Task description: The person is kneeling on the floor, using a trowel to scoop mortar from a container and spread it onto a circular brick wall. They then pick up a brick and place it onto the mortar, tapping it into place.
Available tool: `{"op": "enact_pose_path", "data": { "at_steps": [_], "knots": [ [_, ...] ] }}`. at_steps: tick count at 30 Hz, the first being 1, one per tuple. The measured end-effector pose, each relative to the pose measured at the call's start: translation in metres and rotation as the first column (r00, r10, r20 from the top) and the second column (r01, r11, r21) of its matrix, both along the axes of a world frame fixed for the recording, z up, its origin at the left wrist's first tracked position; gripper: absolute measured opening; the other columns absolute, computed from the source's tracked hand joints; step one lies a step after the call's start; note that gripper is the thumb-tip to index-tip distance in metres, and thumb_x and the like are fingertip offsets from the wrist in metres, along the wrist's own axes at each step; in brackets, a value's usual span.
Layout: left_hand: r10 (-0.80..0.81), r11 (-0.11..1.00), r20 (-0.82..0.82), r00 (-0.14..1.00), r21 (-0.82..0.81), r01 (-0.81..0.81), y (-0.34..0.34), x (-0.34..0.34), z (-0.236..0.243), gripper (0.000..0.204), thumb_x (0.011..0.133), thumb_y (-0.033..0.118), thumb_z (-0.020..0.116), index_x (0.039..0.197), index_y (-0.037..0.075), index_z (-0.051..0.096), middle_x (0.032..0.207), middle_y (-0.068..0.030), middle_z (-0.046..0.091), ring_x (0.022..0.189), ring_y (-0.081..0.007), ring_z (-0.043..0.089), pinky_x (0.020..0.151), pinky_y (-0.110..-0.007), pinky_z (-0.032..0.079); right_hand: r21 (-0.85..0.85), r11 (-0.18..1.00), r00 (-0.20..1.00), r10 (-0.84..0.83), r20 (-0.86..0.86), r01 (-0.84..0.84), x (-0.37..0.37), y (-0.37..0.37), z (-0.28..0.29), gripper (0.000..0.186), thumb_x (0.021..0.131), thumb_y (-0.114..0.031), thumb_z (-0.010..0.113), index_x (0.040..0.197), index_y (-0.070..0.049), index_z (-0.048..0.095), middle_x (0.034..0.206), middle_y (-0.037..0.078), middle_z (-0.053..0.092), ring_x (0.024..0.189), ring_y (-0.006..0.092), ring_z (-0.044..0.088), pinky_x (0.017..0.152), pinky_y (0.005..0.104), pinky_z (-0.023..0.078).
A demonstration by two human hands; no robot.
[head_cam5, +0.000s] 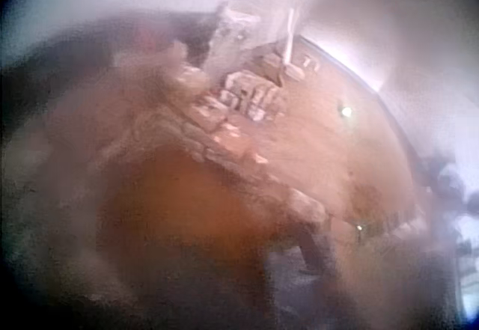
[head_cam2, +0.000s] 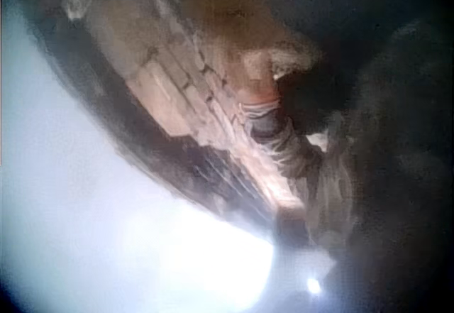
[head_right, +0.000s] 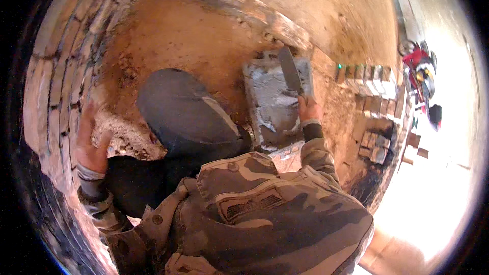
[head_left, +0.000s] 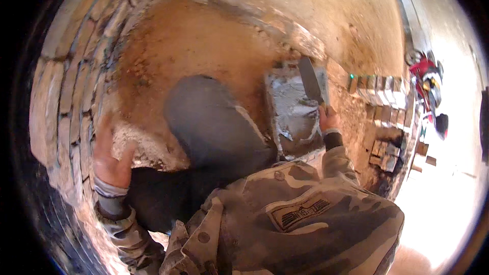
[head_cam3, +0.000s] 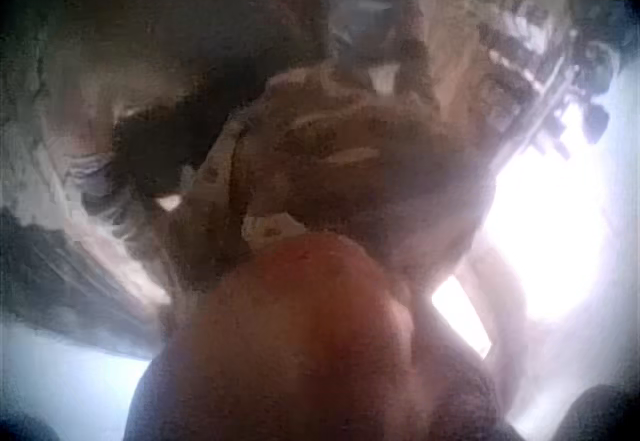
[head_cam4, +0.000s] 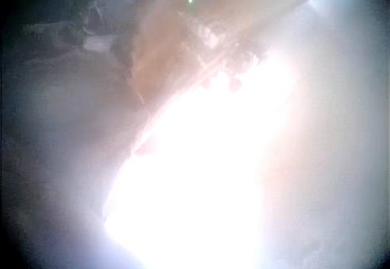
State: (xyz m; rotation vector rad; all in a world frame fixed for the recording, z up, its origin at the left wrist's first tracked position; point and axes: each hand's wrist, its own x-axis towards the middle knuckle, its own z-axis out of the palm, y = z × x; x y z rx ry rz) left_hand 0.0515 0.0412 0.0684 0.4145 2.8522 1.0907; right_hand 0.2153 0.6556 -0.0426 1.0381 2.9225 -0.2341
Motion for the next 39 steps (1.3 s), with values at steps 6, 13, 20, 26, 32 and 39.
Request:
{"op": "enact_pose_path", "data": {
  "at_steps": [6, 13, 20, 26, 32, 39],
  "knots": [
    [-0.181, 0.969, 0.291, 0.939, -0.113, 0.221, 0.001, -0.011, -0.032, 0.054, 0.084, 0.020, 0.071, 0.128, -0.005, 0.053, 0.125, -0.0272, 0.059, 0.117, -0.0429, 0.057, 0.101, -0.043, 0.044, 0.161, 0.970, 0.943, -0.219, 0.252, 0.182, 0.102, 0.085, -0.055, 0.041, 0.093, -0.046, 0.056, 0.107, -0.009, 0.066, 0.099, 0.023, 0.069, 0.093, 0.0420, 0.066, 0.080, 0.0516, 0.051],
    [-0.115, 0.969, 0.359, 0.926, -0.164, 0.184, -0.007, -0.006, -0.025, 0.055, 0.087, 0.023, 0.070, 0.131, -0.004, 0.053, 0.125, -0.0256, 0.061, 0.117, -0.0387, 0.059, 0.100, -0.042, 0.046, -0.008, 0.966, 0.926, -0.247, 0.284, 0.260, 0.083, -0.001, -0.137, 0.038, 0.094, -0.045, 0.054, 0.108, -0.010, 0.058, 0.094, 0.024, 0.068, 0.088, 0.0455, 0.065, 0.075, 0.0569, 0.049],
    [-0.147, 0.957, 0.401, 0.904, -0.175, 0.233, -0.008, -0.002, -0.031, 0.054, 0.088, 0.023, 0.068, 0.132, -0.004, 0.053, 0.125, -0.0250, 0.062, 0.118, -0.0367, 0.060, 0.101, -0.041, 0.046, -0.195, 0.981, 0.961, 0.065, 0.269, -0.012, 0.099, -0.050, -0.056, 0.034, 0.095, -0.041, 0.056, 0.103, -0.008, 0.058, 0.090, 0.024, 0.068, 0.085, 0.0468, 0.063, 0.072, 0.0547, 0.049],
    [-0.135, 0.966, 0.389, 0.911, -0.155, 0.209, -0.007, -0.001, -0.026, 0.052, 0.089, 0.025, 0.067, 0.131, -0.004, 0.055, 0.122, -0.0249, 0.064, 0.115, -0.0363, 0.062, 0.100, -0.042, 0.047, -0.192, 0.981, 0.995, -0.031, -0.093, 0.013, 0.109, -0.075, -0.047, 0.027, 0.095, -0.033, 0.060, 0.102, -0.008, 0.061, 0.086, 0.022, 0.068, 0.082, 0.0438, 0.066, 0.067, 0.0495, 0.051],
    [-0.134, 0.977, 0.348, 0.928, -0.112, 0.183, -0.008, 0.001, -0.025, 0.053, 0.087, 0.025, 0.072, 0.127, -0.006, 0.056, 0.117, -0.0271, 0.065, 0.112, -0.0382, 0.063, 0.096, -0.042, 0.049, -0.262, 0.965, 0.996, -0.014, -0.084, -0.009, 0.050, -0.110, -0.081, 0.027, 0.094, -0.035, 0.062, 0.099, -0.008, 0.059, 0.084, 0.021, 0.067, 0.080, 0.0460, 0.063, 0.067, 0.0525, 0.049],
    [-0.115, 0.981, 0.367, 0.923, -0.105, 0.165, -0.014, 0.001, -0.024, 0.052, 0.089, 0.024, 0.068, 0.131, -0.004, 0.055, 0.121, -0.0238, 0.065, 0.115, -0.0342, 0.062, 0.100, -0.041, 0.046, -0.281, 0.958, 0.990, -0.085, -0.115, 0.049, 0.091, -0.083, -0.087, 0.033, 0.094, -0.038, 0.060, 0.093, -0.005, 0.064, 0.087, 0.022, 0.068, 0.082, 0.0436, 0.065, 0.070, 0.0507, 0.050]
  ]
}}
